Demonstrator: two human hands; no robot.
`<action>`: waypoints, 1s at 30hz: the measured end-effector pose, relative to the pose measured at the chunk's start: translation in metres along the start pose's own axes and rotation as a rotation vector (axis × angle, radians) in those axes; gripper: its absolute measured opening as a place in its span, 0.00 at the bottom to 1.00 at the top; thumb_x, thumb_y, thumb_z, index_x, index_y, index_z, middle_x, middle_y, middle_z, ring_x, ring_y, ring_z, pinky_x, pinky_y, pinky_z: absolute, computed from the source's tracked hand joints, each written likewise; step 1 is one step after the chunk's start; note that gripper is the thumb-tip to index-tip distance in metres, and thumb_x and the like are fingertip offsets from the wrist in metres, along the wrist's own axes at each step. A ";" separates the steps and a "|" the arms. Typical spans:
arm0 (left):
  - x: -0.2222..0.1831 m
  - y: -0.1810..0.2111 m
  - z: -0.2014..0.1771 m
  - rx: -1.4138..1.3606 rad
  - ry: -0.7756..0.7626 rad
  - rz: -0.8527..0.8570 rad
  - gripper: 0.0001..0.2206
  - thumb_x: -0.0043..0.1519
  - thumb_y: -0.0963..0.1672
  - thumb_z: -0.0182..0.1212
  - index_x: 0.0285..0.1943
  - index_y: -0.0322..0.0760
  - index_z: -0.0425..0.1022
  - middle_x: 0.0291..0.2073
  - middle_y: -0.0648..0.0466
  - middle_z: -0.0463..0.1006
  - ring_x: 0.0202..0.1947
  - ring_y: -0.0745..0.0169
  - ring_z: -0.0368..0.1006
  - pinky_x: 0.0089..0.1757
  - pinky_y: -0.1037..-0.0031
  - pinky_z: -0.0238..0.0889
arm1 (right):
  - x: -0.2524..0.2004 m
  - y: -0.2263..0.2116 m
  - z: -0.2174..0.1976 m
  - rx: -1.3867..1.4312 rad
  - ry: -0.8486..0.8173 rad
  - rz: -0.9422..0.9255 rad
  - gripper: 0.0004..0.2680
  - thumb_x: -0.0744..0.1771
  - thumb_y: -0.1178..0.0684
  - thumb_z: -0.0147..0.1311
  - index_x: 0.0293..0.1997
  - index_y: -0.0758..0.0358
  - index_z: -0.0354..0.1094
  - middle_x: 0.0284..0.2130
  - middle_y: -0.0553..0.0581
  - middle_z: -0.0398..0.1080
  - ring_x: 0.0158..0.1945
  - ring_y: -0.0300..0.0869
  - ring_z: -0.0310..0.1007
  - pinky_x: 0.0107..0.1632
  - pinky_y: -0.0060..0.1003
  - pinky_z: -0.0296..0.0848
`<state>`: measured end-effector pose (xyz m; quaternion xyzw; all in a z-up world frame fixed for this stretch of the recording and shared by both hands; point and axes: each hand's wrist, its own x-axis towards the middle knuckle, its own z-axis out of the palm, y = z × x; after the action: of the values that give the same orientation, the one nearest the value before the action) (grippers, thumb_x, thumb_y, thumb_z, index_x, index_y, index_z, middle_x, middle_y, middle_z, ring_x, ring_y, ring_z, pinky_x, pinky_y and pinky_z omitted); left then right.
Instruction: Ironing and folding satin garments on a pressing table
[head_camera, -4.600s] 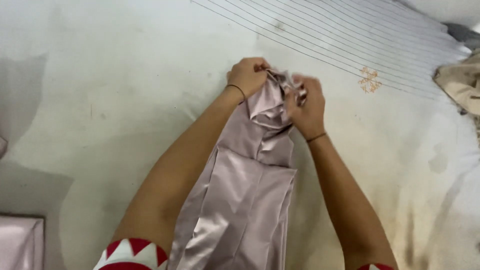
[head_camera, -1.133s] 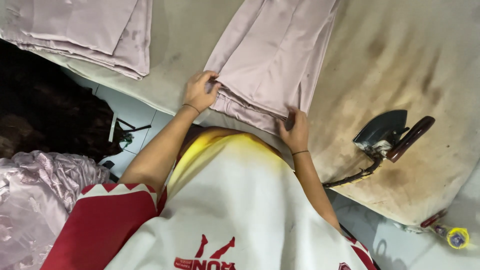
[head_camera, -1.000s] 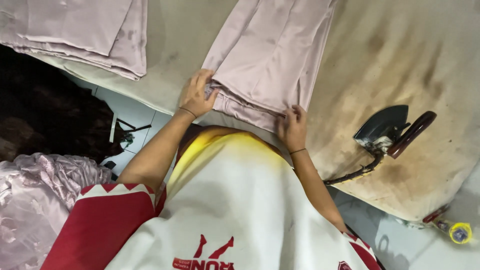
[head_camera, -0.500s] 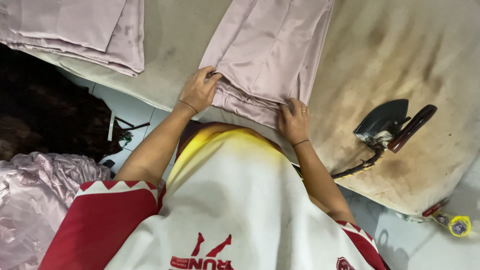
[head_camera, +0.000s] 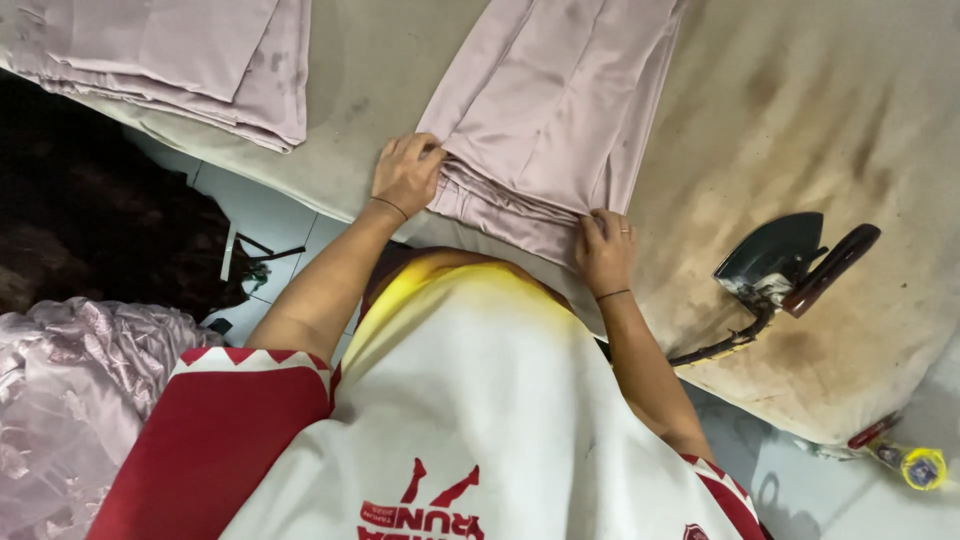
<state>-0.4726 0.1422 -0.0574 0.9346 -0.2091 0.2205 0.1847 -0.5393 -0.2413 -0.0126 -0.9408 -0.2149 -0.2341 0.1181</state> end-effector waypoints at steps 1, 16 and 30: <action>-0.002 -0.004 0.001 0.005 0.023 0.019 0.04 0.62 0.44 0.60 0.44 0.50 0.77 0.44 0.58 0.74 0.45 0.57 0.74 0.42 0.66 0.63 | -0.001 0.003 0.001 -0.027 0.016 0.001 0.06 0.63 0.57 0.61 0.40 0.53 0.74 0.42 0.53 0.71 0.44 0.50 0.74 0.40 0.40 0.65; 0.004 0.001 -0.010 -0.010 -0.100 0.073 0.15 0.59 0.45 0.64 0.56 0.56 0.76 0.47 0.53 0.73 0.49 0.50 0.73 0.43 0.62 0.63 | -0.005 0.006 0.004 -0.008 0.022 0.019 0.06 0.63 0.58 0.61 0.41 0.54 0.75 0.43 0.56 0.71 0.44 0.51 0.74 0.41 0.41 0.66; -0.009 -0.008 -0.006 -0.056 -0.045 0.129 0.05 0.62 0.45 0.61 0.45 0.48 0.79 0.46 0.55 0.77 0.49 0.55 0.75 0.49 0.64 0.63 | -0.020 0.003 -0.010 0.018 -0.032 0.028 0.04 0.63 0.53 0.61 0.38 0.50 0.79 0.45 0.57 0.73 0.47 0.53 0.73 0.42 0.42 0.67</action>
<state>-0.4786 0.1544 -0.0589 0.9185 -0.2789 0.2050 0.1913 -0.5573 -0.2539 -0.0141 -0.9462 -0.2057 -0.2154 0.1262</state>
